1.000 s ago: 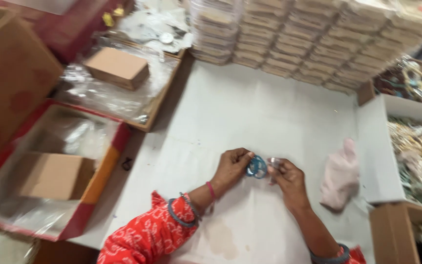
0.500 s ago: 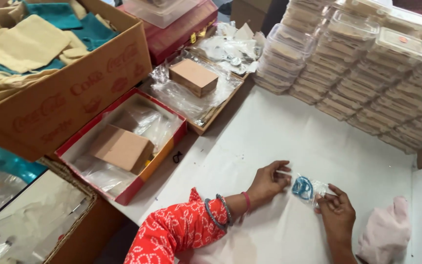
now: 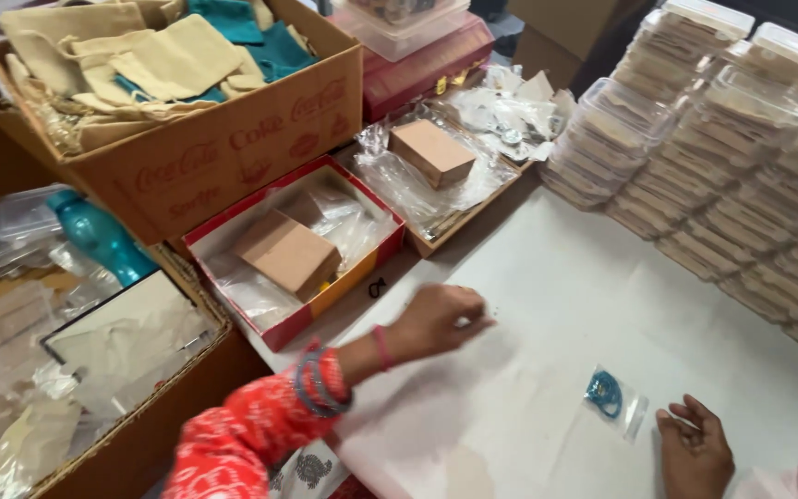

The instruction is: The person wipes a blue beaded necklace with a pink cloth, coils it, and places it into a small plastic bag. They then place the bag into a beige pouch. Finally, they wipe a clear plastic container with the cloth.

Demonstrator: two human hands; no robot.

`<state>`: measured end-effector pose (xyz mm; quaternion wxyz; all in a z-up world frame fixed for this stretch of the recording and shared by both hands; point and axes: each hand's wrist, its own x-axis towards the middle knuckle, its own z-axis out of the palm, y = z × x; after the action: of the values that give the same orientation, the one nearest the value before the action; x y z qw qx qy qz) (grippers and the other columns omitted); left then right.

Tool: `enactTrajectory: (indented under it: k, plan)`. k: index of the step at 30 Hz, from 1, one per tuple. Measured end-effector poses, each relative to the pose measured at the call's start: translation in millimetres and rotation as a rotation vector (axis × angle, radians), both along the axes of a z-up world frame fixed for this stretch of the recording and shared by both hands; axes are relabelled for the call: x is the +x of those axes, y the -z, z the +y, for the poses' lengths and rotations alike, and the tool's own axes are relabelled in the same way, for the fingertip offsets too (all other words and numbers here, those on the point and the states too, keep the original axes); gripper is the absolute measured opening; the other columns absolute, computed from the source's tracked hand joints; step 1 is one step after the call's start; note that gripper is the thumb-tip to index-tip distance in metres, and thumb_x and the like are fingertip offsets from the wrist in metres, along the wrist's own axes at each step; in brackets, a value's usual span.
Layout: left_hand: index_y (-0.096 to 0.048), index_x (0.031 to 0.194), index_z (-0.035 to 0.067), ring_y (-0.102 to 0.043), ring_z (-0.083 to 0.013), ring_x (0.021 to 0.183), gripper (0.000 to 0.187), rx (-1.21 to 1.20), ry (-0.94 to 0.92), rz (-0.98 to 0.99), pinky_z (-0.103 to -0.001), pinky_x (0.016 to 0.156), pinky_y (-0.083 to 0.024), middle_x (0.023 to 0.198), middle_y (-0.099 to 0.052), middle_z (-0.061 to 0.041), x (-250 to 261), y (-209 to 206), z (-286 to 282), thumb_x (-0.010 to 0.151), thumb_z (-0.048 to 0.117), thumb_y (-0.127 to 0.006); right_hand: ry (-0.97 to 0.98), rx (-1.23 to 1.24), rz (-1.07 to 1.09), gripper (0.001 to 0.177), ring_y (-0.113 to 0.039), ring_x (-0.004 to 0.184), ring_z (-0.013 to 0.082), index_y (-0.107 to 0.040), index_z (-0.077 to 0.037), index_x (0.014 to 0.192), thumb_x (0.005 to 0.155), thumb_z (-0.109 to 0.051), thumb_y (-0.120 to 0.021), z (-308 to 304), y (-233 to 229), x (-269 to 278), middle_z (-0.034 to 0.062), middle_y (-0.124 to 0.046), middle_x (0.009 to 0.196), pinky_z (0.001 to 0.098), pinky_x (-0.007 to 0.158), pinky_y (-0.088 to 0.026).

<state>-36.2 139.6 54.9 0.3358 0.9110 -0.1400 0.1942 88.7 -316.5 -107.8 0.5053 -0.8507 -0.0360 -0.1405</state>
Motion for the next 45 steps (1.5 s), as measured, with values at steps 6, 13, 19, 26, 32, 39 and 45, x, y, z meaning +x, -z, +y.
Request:
enactTrajectory:
  k: [6,13,19,26,32,39,45]
  plan:
    - [-0.071,0.111,0.007,-0.060,-0.0352,0.120,0.023,0.133,-0.381,-0.237,-0.042,0.093,-0.054,0.136,-0.063,-0.014,-35,-57,103,0.089,0.014,-0.073,0.034,-0.181,0.054,0.043,-0.069,0.102,0.0219,-0.059,0.013,0.133,0.097,-0.002,-0.077,-18,28,20,0.0197,-0.070,0.108,0.0345,0.089,-0.056]
    - [-0.065,0.123,0.003,-0.060,-0.0375,0.129,0.028,0.293,-0.633,-0.427,-0.045,0.110,-0.047,0.142,-0.059,-0.016,-35,-138,217,0.098,0.014,-0.072,-0.015,-0.007,-0.069,0.037,-0.069,0.098,0.0194,-0.058,0.009,0.122,0.096,-0.005,-0.080,-68,148,71,0.0170,-0.069,0.104,0.0353,0.097,-0.057]
    - [-0.067,0.120,0.005,-0.060,-0.0338,0.120,0.025,0.255,-0.942,-0.163,-0.046,0.102,-0.047,0.130,-0.062,-0.015,8,-144,360,0.101,0.020,-0.067,-0.006,-0.057,-0.065,0.033,-0.069,0.096,0.0223,-0.057,0.009,0.121,0.101,-0.006,-0.078,-84,161,79,0.0178,-0.070,0.102,0.0391,0.100,-0.057]
    - [-0.063,0.132,-0.002,-0.059,-0.0409,0.122,0.042,0.369,-1.210,0.322,-0.050,0.101,-0.049,0.138,-0.056,-0.027,9,-135,448,0.100,0.025,-0.066,0.017,-0.182,0.248,0.053,-0.072,0.102,0.0324,-0.052,0.014,0.131,0.091,-0.006,-0.080,-132,168,145,0.0246,-0.073,0.100,0.0477,0.104,-0.052]
    - [-0.058,0.132,0.008,-0.051,-0.0394,0.129,0.054,0.203,-1.331,0.656,-0.058,0.103,-0.043,0.144,-0.049,-0.019,-3,-137,462,0.088,0.035,-0.075,0.000,-0.166,0.311,0.056,-0.072,0.102,0.0334,-0.053,0.012,0.134,0.089,-0.005,-0.081,-92,119,165,0.0248,-0.073,0.102,0.0490,0.104,-0.053]
    - [-0.070,0.128,0.007,-0.066,-0.0340,0.120,0.057,0.271,-1.226,0.733,-0.046,0.104,-0.053,0.132,-0.067,-0.014,-8,-143,437,0.086,0.043,-0.083,-0.017,-0.166,0.396,0.060,-0.071,0.102,0.0345,-0.054,0.010,0.138,0.086,-0.004,-0.081,-81,104,160,0.0250,-0.073,0.104,0.0505,0.103,-0.053]
    - [-0.067,0.120,0.010,-0.075,-0.0210,0.092,0.034,-0.014,-1.126,0.020,-0.035,0.081,-0.058,0.106,-0.073,-0.011,11,-136,452,0.092,0.026,-0.077,-0.013,-0.147,0.459,0.064,-0.071,0.102,0.0355,-0.055,0.008,0.142,0.084,-0.003,-0.082,-94,141,148,0.0251,-0.073,0.106,0.0518,0.103,-0.054]
